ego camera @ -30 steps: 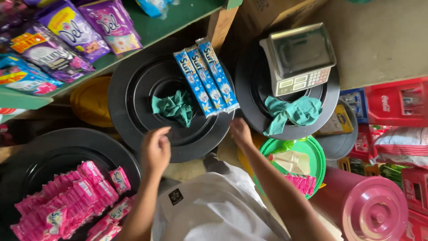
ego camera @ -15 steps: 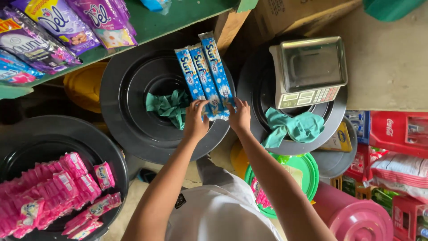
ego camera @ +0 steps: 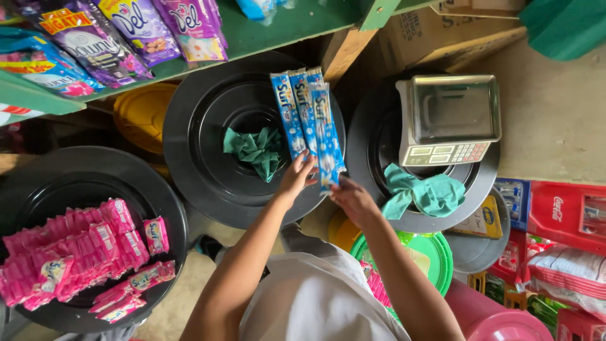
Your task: Cleaning detergent bars with a cloth and arranging them on store shelves.
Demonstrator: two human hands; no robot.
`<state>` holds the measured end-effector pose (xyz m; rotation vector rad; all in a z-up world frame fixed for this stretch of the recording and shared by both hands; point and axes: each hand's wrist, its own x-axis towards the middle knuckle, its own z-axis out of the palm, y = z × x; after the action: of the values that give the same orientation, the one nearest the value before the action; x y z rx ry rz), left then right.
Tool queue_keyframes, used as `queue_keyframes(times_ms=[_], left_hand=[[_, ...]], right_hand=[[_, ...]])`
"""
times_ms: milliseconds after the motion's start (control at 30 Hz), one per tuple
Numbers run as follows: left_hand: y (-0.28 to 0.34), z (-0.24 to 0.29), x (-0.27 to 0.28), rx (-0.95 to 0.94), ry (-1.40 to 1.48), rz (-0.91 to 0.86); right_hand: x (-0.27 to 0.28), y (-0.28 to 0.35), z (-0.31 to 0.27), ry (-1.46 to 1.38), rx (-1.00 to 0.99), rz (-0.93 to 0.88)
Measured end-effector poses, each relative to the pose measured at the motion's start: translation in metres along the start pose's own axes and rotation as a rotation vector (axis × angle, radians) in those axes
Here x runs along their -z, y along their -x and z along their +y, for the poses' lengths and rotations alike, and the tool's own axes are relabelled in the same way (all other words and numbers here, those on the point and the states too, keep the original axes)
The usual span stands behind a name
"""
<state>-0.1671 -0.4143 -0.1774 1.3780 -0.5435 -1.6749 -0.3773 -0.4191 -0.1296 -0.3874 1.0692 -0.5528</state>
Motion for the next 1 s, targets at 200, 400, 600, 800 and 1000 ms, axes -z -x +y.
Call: queue_keyframes(times_ms=[200,400,600,800,1000], left_hand=[[0.073,0.077,0.018,-0.066,0.238,-0.112],[0.117,0.047,0.112,-0.150,0.780,-0.027],[0.181,0.020,0.178,-0.227,0.872,0.214],[0.228,0.052,0.180,-0.169,0.741,0.266],[0.218,0.028,0.189,-0.434,1.222,-0.129]], right_hand=[[-0.033,0.027,0.062,0.240,0.021,-0.230],[-0.105,0.002,0.056,1.100,0.009,-0.473],[-0.186,-0.067,0.032,1.578,0.912,-0.155],[-0.190,-0.107,0.036,1.774,0.803,-0.218],[-0.192,-0.085,0.060,1.290,0.565,-0.013]])
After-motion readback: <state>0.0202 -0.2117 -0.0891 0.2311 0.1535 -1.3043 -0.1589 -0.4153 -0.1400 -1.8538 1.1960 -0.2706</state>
